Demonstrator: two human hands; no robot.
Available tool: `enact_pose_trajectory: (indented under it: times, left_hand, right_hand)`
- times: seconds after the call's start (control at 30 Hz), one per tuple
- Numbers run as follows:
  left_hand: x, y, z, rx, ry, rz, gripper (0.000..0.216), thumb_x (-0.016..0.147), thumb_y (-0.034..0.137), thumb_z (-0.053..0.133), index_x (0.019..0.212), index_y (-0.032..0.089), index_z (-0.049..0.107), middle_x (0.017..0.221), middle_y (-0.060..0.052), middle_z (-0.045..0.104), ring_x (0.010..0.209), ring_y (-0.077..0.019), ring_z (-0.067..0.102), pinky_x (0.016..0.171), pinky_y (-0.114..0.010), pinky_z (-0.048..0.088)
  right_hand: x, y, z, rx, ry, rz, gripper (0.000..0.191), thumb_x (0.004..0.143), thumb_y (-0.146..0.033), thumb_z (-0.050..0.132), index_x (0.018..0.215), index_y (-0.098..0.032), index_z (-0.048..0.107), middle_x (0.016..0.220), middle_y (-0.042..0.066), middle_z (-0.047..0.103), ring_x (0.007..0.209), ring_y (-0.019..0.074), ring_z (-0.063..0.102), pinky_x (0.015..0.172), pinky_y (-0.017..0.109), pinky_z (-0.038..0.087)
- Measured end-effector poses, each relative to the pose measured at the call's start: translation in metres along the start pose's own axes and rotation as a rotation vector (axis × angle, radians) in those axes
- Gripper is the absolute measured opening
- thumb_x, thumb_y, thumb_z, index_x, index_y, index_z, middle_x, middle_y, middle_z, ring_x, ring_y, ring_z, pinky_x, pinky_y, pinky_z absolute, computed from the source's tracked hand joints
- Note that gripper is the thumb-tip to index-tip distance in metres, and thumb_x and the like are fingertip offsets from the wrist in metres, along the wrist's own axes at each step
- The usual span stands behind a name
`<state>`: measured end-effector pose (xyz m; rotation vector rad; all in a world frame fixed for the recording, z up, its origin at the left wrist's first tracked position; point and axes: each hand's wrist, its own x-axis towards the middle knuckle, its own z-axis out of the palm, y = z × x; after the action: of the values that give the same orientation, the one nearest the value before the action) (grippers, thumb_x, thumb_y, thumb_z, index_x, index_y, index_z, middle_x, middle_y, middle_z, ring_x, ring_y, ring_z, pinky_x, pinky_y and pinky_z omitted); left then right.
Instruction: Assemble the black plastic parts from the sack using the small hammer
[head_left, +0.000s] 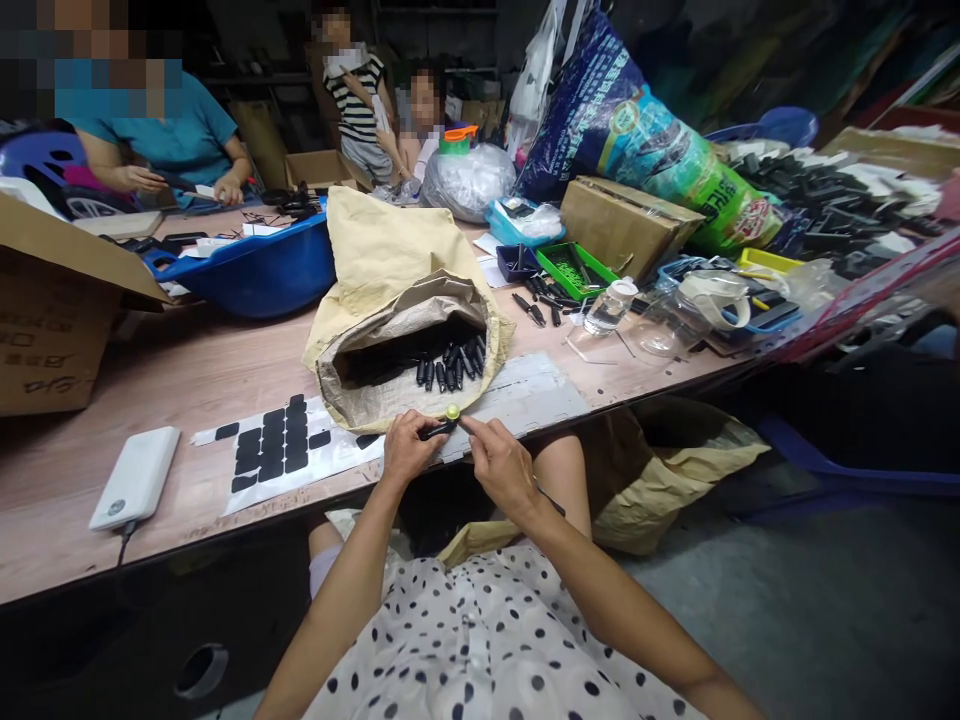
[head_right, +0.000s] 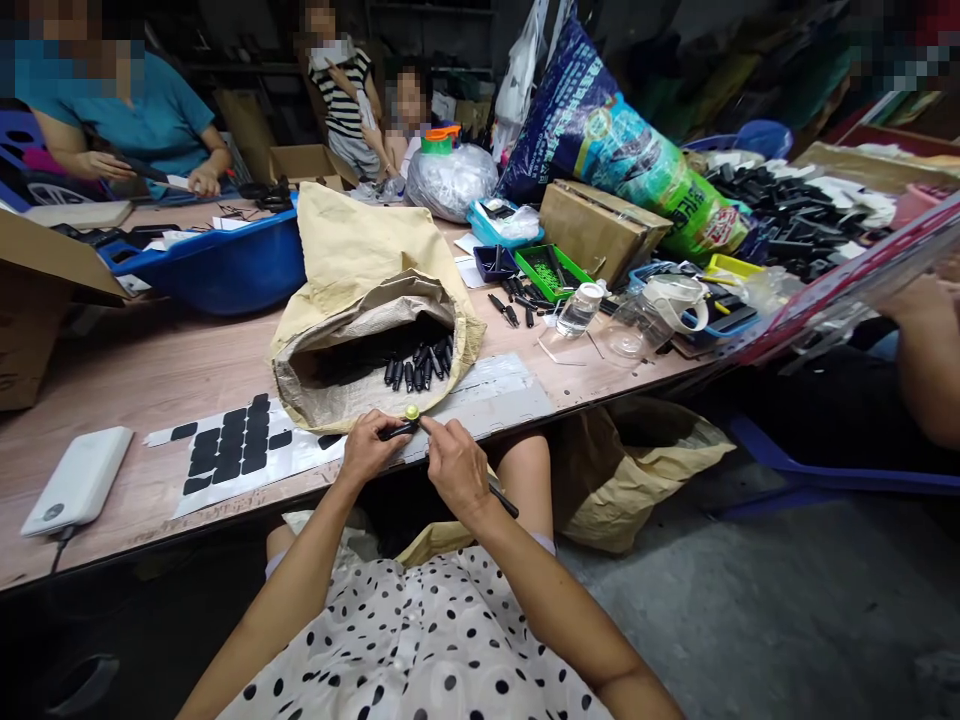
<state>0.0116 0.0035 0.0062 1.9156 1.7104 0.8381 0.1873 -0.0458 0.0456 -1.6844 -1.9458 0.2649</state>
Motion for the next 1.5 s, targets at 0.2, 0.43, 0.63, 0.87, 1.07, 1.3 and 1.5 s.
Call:
enact_pose_trajectory:
  times: [0.2, 0.43, 0.63, 0.87, 1.07, 1.3, 1.5]
  left_hand:
    - [-0.003, 0.003, -0.003, 0.055, 0.007, 0.040, 0.012, 0.074, 0.023, 0.077, 0.085, 0.026, 0.074, 0.084, -0.001, 0.067, 0.086, -0.0220, 0.060, 0.082, -0.035, 0.049]
    - [-0.003, 0.000, -0.002, 0.081, 0.035, 0.099, 0.008, 0.077, 0.025, 0.073, 0.085, 0.026, 0.073, 0.082, -0.001, 0.065, 0.081, -0.0213, 0.058, 0.078, -0.034, 0.048]
    - [-0.022, 0.004, -0.005, 0.097, 0.054, 0.248, 0.008, 0.079, 0.027, 0.072, 0.087, 0.025, 0.073, 0.091, -0.004, 0.066, 0.090, -0.0234, 0.059, 0.083, -0.038, 0.047]
    - [-0.082, 0.023, 0.010, 0.183, 0.018, 0.342, 0.028, 0.072, 0.028, 0.077, 0.100, 0.027, 0.073, 0.129, -0.010, 0.061, 0.119, -0.0334, 0.053, 0.100, -0.048, 0.042]
    - [-0.020, 0.014, -0.008, 0.156, 0.204, 0.074, 0.024, 0.084, 0.030, 0.065, 0.107, 0.027, 0.072, 0.107, -0.008, 0.066, 0.105, -0.0290, 0.058, 0.096, -0.045, 0.046]
    - [0.070, -0.016, -0.034, 0.231, 0.357, -0.305, 0.020, 0.081, 0.022, 0.062, 0.097, 0.022, 0.075, 0.105, -0.015, 0.062, 0.107, -0.0375, 0.055, 0.092, -0.052, 0.047]
    - [0.079, -0.020, -0.034, 0.368, 0.257, -0.300, 0.006, 0.078, 0.018, 0.068, 0.081, 0.021, 0.072, 0.106, -0.016, 0.063, 0.113, -0.0419, 0.051, 0.095, -0.058, 0.042]
  right_hand:
    - [0.044, 0.046, -0.021, -0.088, 0.194, 0.247, 0.043, 0.096, -0.018, 0.045, 0.131, -0.029, 0.068, 0.100, 0.007, 0.064, 0.094, 0.0208, 0.058, 0.078, 0.028, 0.044]
    - [0.091, 0.090, -0.014, -0.284, 0.122, 0.559, 0.042, 0.092, -0.011, 0.048, 0.121, -0.026, 0.073, 0.100, 0.010, 0.058, 0.096, 0.0231, 0.053, 0.075, 0.031, 0.035]
    - [0.091, 0.091, 0.004, -0.378, 0.157, 0.481, 0.043, 0.092, -0.014, 0.045, 0.127, -0.023, 0.069, 0.105, 0.012, 0.057, 0.099, 0.0254, 0.050, 0.076, 0.033, 0.032]
    - [0.090, 0.096, 0.006, -0.392, 0.174, 0.448, 0.042, 0.092, -0.015, 0.044, 0.126, -0.020, 0.068, 0.105, 0.015, 0.057, 0.099, 0.0274, 0.049, 0.076, 0.036, 0.033]
    - [0.088, 0.099, 0.010, -0.381, 0.219, 0.412, 0.040, 0.090, -0.014, 0.046, 0.122, -0.019, 0.070, 0.100, 0.015, 0.058, 0.096, 0.0273, 0.050, 0.075, 0.036, 0.034]
    - [0.087, 0.100, 0.011, -0.380, 0.210, 0.410, 0.039, 0.091, -0.015, 0.046, 0.122, -0.019, 0.070, 0.101, 0.015, 0.058, 0.097, 0.0282, 0.051, 0.075, 0.036, 0.033]
    - [0.086, 0.098, 0.010, -0.374, 0.210, 0.402, 0.039, 0.090, -0.015, 0.046, 0.121, -0.019, 0.070, 0.100, 0.014, 0.058, 0.096, 0.0276, 0.051, 0.074, 0.035, 0.032]
